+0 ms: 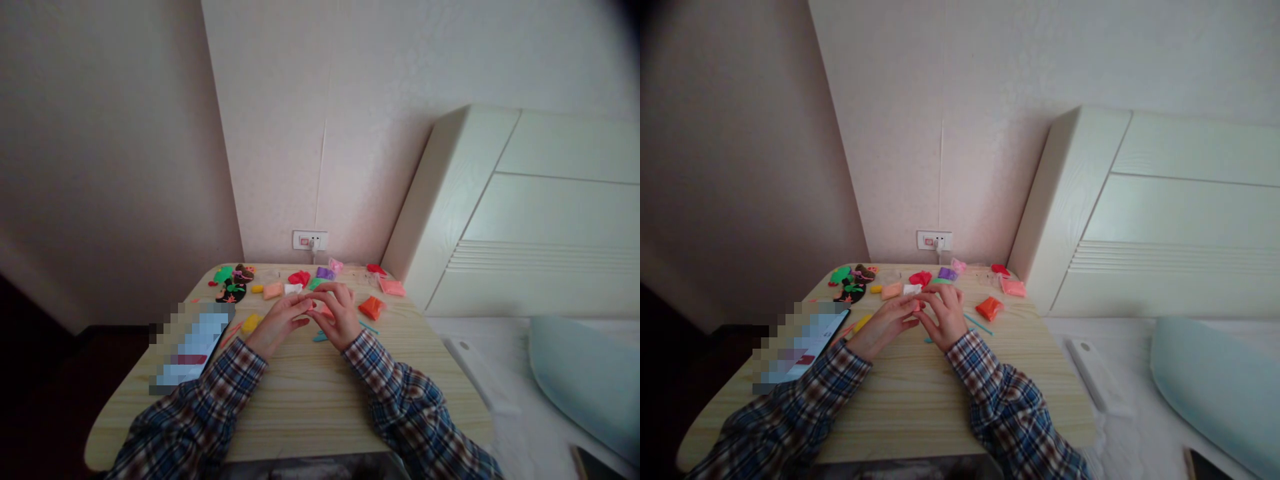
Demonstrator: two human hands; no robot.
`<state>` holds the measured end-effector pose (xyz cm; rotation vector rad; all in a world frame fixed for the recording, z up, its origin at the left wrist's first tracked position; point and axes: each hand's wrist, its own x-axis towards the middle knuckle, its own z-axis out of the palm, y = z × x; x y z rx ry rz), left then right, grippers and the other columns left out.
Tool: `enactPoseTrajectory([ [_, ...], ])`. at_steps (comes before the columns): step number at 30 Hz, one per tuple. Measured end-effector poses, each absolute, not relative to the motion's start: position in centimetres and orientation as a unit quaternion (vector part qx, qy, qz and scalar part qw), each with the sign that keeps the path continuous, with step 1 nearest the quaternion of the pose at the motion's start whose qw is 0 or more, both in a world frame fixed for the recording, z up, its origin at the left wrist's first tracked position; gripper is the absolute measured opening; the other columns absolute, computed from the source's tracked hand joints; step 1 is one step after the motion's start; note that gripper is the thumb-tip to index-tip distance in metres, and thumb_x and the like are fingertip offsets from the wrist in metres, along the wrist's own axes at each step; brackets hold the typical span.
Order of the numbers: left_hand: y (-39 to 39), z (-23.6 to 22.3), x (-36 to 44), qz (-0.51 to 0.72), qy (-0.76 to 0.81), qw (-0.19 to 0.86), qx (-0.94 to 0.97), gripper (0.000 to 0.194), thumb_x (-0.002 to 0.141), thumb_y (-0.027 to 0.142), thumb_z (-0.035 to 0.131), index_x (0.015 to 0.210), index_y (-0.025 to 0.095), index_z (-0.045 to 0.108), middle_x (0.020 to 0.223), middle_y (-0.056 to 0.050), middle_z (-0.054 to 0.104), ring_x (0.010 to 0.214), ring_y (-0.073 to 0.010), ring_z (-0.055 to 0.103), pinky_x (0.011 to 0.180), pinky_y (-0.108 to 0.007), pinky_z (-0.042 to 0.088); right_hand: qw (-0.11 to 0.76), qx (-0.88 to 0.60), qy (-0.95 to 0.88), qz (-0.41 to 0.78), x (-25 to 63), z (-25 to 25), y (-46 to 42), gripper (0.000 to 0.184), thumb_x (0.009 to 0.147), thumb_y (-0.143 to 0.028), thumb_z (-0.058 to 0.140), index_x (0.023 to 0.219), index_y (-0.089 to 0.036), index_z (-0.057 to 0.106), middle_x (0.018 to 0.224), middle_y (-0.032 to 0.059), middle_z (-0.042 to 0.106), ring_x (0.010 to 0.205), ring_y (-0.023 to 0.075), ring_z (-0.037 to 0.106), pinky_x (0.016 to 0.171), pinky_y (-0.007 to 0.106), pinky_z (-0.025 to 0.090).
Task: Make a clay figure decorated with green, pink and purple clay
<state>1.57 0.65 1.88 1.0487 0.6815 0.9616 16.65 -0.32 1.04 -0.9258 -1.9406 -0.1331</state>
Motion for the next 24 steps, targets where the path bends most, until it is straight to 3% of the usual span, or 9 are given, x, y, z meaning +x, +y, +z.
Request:
enactPoseTrajectory([
  [10, 0.52, 2.24, 1.61, 0.436, 0.304, 0.715, 0.454, 0.016, 0.068, 0.029, 0.067, 0.076, 0.016, 0.065, 0.081, -0.002, 0.058, 0.077, -0.0127, 0.051, 0.070, -0.024, 0.039, 0.469, -0.385, -0.794, -0.043, 16.73, 1.04, -0.22, 0.022, 0.079, -0.029, 0.057, 0.100, -0.021, 0.058, 0.099, 0.0063, 0.057, 0.097, 0.0207, 0.050, 0.082, 0.035, 0.033],
  [15, 0.52, 2.19, 1.67, 0.411, 0.309, 0.719, 0.468, 0.022, 0.070, 0.030, 0.066, 0.088, 0.017, 0.065, 0.087, -0.003, 0.059, 0.081, -0.0137, 0.052, 0.070, -0.025, 0.039, 0.478, -0.375, -0.793, -0.045, 16.70, 1.02, -0.25, 0.020, 0.079, -0.027, 0.057, 0.098, -0.020, 0.059, 0.098, 0.0059, 0.057, 0.096, 0.0203, 0.050, 0.081, 0.035, 0.032],
  [24, 0.44, 2.22, 1.57, 0.416, 0.303, 0.722, 0.463, 0.017, 0.070, 0.031, 0.066, 0.075, 0.015, 0.066, 0.082, -0.004, 0.060, 0.080, -0.0153, 0.052, 0.071, -0.026, 0.040, 0.474, -0.384, -0.791, -0.044, 16.78, 0.99, -0.23, 0.021, 0.079, -0.030, 0.057, 0.098, -0.021, 0.059, 0.098, 0.0056, 0.057, 0.096, 0.0205, 0.050, 0.082, 0.035, 0.033],
])
